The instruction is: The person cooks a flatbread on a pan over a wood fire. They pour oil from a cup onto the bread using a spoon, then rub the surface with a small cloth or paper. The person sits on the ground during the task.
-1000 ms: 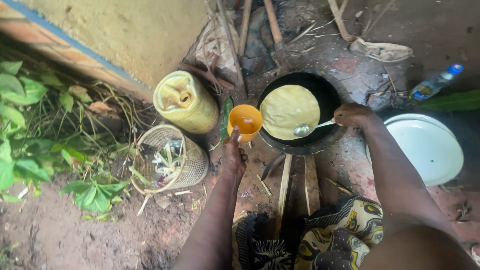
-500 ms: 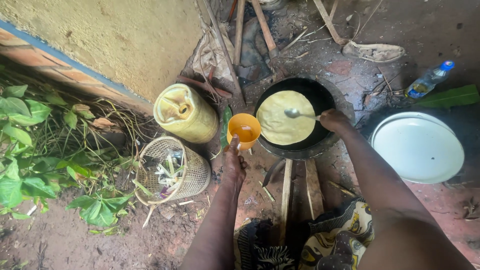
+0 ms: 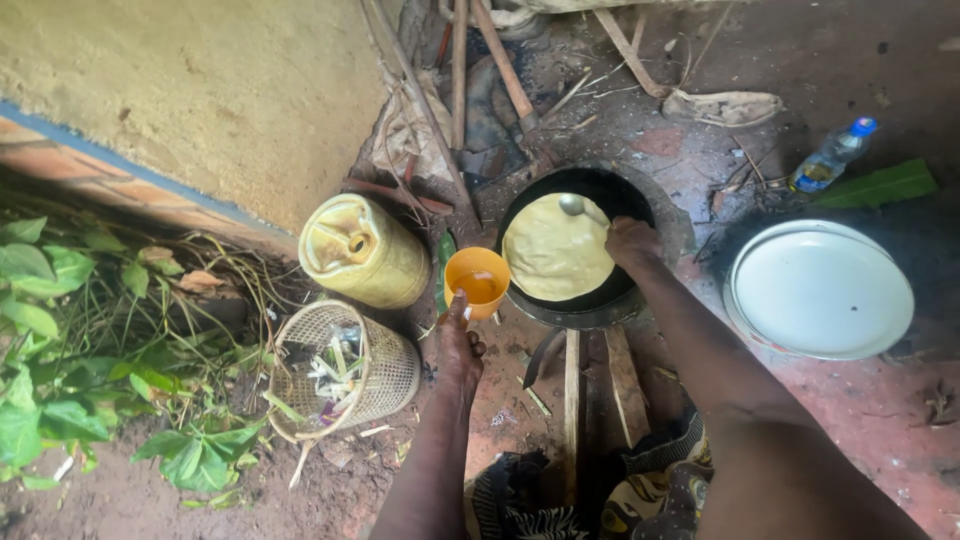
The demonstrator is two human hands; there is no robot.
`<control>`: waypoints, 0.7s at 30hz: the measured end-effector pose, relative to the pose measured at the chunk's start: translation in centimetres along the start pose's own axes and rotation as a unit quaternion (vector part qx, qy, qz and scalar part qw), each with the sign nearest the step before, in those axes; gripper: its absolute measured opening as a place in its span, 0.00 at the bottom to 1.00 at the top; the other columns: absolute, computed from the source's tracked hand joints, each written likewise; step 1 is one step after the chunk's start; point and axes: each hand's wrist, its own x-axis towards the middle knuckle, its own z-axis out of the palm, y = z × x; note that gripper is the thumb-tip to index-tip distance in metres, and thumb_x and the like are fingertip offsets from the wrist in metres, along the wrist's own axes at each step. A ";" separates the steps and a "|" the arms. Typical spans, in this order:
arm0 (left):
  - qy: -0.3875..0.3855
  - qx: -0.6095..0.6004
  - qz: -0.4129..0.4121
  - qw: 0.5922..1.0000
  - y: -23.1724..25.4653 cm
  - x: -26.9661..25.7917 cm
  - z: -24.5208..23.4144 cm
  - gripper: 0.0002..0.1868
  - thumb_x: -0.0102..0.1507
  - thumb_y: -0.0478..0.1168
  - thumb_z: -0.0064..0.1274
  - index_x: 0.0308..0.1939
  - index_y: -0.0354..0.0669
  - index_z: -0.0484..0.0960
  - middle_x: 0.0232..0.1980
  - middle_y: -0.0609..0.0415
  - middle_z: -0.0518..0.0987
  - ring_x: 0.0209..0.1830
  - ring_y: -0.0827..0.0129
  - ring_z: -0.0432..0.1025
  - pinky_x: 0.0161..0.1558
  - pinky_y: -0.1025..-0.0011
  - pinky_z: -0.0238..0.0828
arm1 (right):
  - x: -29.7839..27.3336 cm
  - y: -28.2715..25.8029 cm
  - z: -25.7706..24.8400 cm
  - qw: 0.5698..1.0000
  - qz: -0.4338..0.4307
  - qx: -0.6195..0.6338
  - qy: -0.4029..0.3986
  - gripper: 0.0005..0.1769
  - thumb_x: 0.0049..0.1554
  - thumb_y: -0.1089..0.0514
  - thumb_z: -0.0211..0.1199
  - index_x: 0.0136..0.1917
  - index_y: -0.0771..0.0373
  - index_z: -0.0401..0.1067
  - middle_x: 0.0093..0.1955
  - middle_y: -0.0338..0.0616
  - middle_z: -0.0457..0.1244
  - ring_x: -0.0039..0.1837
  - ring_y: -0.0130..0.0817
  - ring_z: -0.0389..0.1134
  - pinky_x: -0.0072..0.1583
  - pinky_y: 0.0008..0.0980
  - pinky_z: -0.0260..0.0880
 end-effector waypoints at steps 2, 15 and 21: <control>-0.003 -0.010 0.003 1.000 -0.6 1.3 -0.7 0.36 0.61 0.60 0.70 0.60 0.45 0.70 0.42 0.56 0.61 0.20 0.78 0.55 0.20 0.81 0.49 | -0.6 1.0 -1.2 0.999 0.013 0.028 -0.027 0.28 0.69 0.38 0.47 0.64 0.62 0.74 0.56 0.57 0.71 0.63 0.55 0.73 0.62 0.51 0.73; -0.010 -0.016 0.001 1.000 -0.2 -0.3 -0.3 0.41 0.61 0.61 0.70 0.64 0.41 0.68 0.44 0.55 0.60 0.20 0.78 0.55 0.21 0.79 0.49 | -4.1 4.7 -12.6 0.968 -0.060 -0.067 -0.233 0.23 0.58 0.46 0.52 0.38 0.61 0.82 0.43 0.59 0.75 0.53 0.59 0.74 0.58 0.47 0.73; -0.025 0.007 0.004 1.000 -0.3 -1.5 0.1 0.40 0.61 0.62 0.68 0.66 0.43 0.71 0.43 0.58 0.61 0.21 0.80 0.58 0.20 0.82 0.51 | -4.8 4.8 -12.9 0.934 -0.198 -0.099 -0.280 0.20 0.53 0.44 0.55 0.36 0.58 0.79 0.42 0.55 0.74 0.52 0.56 0.74 0.59 0.45 0.74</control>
